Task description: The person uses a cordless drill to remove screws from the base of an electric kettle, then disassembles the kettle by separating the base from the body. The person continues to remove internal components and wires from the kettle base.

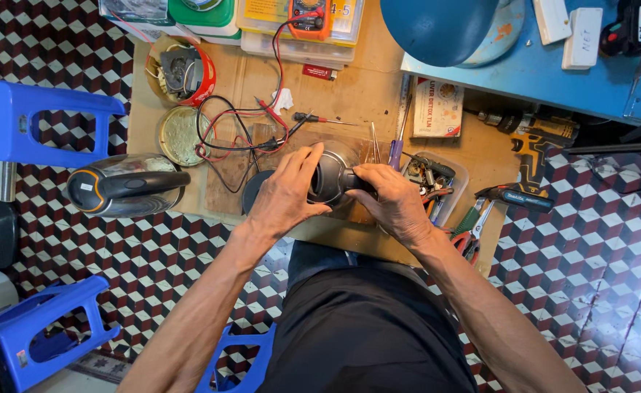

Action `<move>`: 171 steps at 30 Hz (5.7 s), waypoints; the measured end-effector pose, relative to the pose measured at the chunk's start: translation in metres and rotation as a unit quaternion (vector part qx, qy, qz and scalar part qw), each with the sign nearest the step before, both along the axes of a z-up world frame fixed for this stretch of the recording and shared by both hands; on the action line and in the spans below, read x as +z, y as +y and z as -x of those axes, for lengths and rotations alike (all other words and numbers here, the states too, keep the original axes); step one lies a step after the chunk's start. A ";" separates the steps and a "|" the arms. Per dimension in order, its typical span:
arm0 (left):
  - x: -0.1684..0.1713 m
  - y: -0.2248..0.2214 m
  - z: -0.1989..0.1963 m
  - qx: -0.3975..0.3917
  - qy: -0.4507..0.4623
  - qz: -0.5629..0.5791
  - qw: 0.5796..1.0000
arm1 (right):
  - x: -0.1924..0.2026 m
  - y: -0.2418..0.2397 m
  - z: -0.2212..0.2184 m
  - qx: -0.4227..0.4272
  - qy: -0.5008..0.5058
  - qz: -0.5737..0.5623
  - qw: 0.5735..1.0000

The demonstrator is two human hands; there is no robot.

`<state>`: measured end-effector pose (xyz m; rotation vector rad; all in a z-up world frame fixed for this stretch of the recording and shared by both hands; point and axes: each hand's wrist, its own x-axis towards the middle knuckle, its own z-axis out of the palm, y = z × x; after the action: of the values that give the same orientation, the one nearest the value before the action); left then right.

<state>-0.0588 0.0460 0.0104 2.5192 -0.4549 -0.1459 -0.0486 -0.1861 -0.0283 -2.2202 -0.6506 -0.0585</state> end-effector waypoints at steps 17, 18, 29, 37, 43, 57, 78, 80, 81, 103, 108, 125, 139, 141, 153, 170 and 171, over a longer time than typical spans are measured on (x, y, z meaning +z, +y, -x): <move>-0.011 0.008 -0.003 -0.026 -0.004 -0.027 0.999 | -0.025 -0.010 -0.004 0.010 0.108 -0.048 0.993; -0.014 0.008 -0.001 -0.018 0.025 -0.011 0.999 | -0.026 -0.012 -0.003 0.014 0.105 -0.047 0.993; -0.030 0.015 0.037 0.165 0.045 0.098 0.980 | 0.064 0.012 -0.024 0.002 0.020 -0.002 1.000; -0.053 0.018 0.089 0.294 0.118 0.177 0.932 | 0.069 0.095 -0.049 0.020 -0.169 0.072 0.983; -0.047 0.013 0.097 0.293 0.133 0.197 0.926 | -0.005 0.100 -0.043 0.015 -0.080 0.143 0.986; -0.031 -0.037 0.006 0.024 -0.076 0.024 0.997 | -0.008 -0.025 0.007 0.000 0.180 -0.019 0.983; -0.038 -0.035 0.050 0.275 -0.061 0.153 0.947 | 0.007 0.004 0.050 -0.078 0.197 0.031 0.977; -0.038 -0.039 0.055 0.276 -0.087 0.149 0.945 | 0.007 0.005 0.051 -0.087 0.189 0.034 0.977; -0.038 -0.041 0.058 0.276 -0.100 0.147 0.945 | 0.006 0.005 0.052 -0.087 0.181 0.035 0.979; 0.007 -0.053 0.067 0.312 -0.097 0.304 0.895 | 0.008 0.006 0.053 -0.086 0.174 0.058 0.979; 0.003 -0.046 0.066 0.302 -0.068 0.305 0.901 | 0.009 0.006 0.053 -0.085 0.169 0.049 0.981; -0.033 -0.044 0.066 0.274 -0.071 0.110 0.953 | 0.012 0.008 0.054 -0.091 0.165 0.056 0.980; -0.015 -0.051 0.076 0.254 -0.098 0.237 0.933 | 0.008 0.008 0.054 -0.099 0.178 0.051 0.978; -0.011 -0.051 0.079 0.267 -0.090 0.297 0.912 | 0.007 0.007 0.055 -0.100 0.176 0.049 0.978; -0.015 -0.048 0.084 0.299 0.049 0.418 0.857 | 0.003 0.005 0.055 -0.097 0.163 0.048 0.981; 0.003 -0.031 0.056 0.412 0.063 0.231 0.879 | 0.010 0.006 0.054 -0.100 0.220 0.036 0.970; 0.008 -0.027 0.054 0.433 0.101 0.215 0.870 | 0.008 0.004 0.053 -0.087 0.226 0.032 0.970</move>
<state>-0.1132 0.0191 0.0181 2.0054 0.6727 0.0424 -0.1018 -0.1820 -0.0206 -2.2387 -0.2084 0.3735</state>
